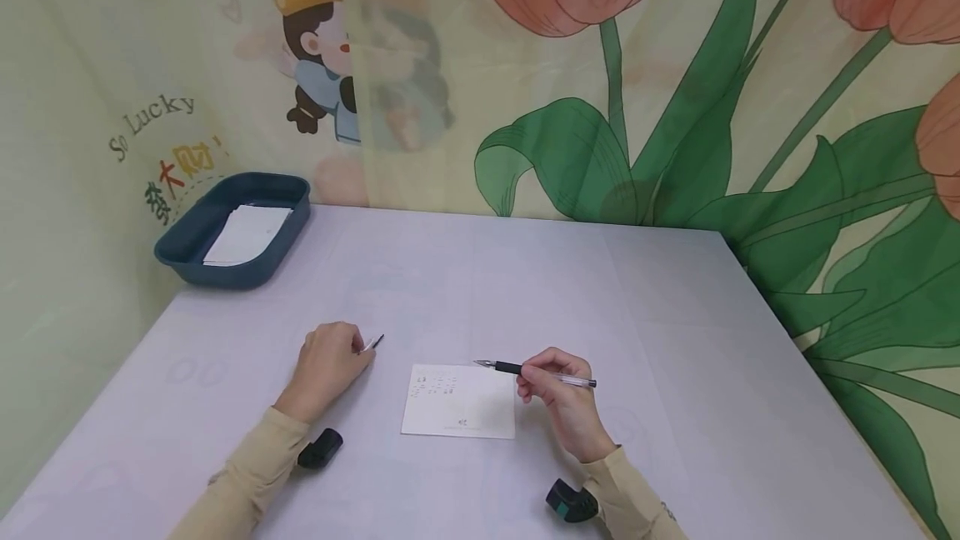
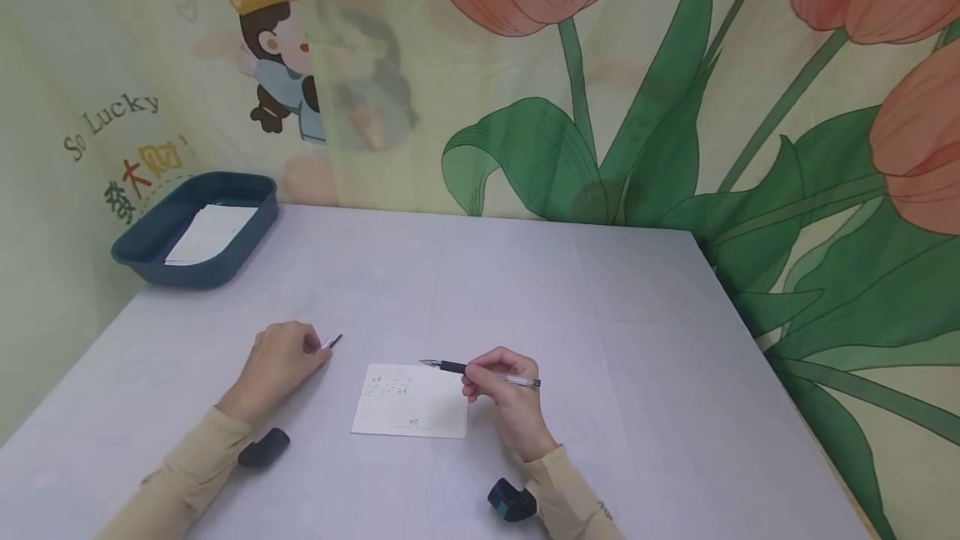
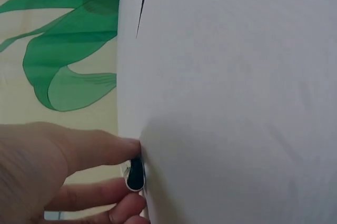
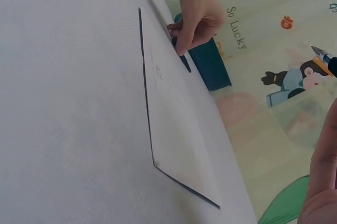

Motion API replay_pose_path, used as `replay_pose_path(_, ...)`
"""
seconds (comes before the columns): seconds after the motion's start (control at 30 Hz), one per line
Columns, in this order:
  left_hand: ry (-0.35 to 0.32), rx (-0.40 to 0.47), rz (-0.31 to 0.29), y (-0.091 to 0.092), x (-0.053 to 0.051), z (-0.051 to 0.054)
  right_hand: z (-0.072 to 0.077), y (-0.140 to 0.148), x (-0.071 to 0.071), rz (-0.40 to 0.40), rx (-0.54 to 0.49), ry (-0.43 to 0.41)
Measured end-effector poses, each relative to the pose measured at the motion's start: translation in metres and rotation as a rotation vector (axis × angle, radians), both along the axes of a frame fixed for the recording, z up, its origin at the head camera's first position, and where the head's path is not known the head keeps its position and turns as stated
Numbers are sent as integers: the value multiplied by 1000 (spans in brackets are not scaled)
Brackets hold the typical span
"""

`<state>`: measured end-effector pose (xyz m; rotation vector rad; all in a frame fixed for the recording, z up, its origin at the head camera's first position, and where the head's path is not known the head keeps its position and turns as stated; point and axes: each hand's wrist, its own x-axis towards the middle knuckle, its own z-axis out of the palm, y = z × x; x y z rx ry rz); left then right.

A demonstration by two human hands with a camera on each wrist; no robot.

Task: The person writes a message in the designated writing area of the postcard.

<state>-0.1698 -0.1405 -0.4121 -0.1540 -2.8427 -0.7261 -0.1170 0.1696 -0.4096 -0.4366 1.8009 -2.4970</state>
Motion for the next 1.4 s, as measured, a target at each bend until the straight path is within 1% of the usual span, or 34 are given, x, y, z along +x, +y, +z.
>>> replay_pose_path(0.17, -1, 42, 107, 10, -2, 2, -1, 1, 0, 0, 1, 4)
replay_pose_path(0.23, 0, 57, 134, 13, -3, 2, -1, 2, 0, -5, 6, 5)
replay_pose_path(0.33, 18, 60, 159, 16, -7, 2, 0, 2, 0, -13, 11, 1)
replay_pose_path(0.43, 21, 59, 169, 17, -9, 2, 0, 2, 0, -19, 15, -4)
replay_pose_path(0.6, 7, 61, 164, 18, -9, 2, 0, 3, 0, -18, 15, 2)
replay_pose_path(0.77, 8, 35, 160, 18, -10, 2, -1, 3, 0, -9, -4, 10)
replay_pose_path(0.93, -18, 32, 157, 19, -10, 2, -3, 3, -1, -11, -9, 12)
replay_pose_path(1.0, 3, 18, 151, 18, -9, 2, -3, 3, -1, -13, -7, 10)
replay_pose_path(1.07, 49, -6, 100, 17, -6, 3, -3, 4, -1, -14, -2, 6)
replay_pose_path(1.1, 70, -13, 57, 17, -4, 3, -3, 4, -1, -16, 1, 5)
replay_pose_path(1.17, 91, -1, -74, 18, 1, 3, -3, 4, -1, -22, 8, 2)
replay_pose_path(1.2, 90, 8, -152, 19, 4, 3, -2, 4, -1, -27, 12, 2)
replay_pose_path(1.23, 73, 21, -226, 20, 7, 3, -2, 4, -1, -32, 15, 2)
replay_pose_path(1.27, 50, 36, -285, 21, 11, 2, -2, 4, -1, -35, 16, 2)
replay_pose_path(1.33, 12, 39, -372, 22, 18, 2, -2, 4, -2, -36, 16, 3)
replay_pose_path(1.4, 11, -5, -427, 24, 23, 2, -2, 5, -2, -33, 15, 2)
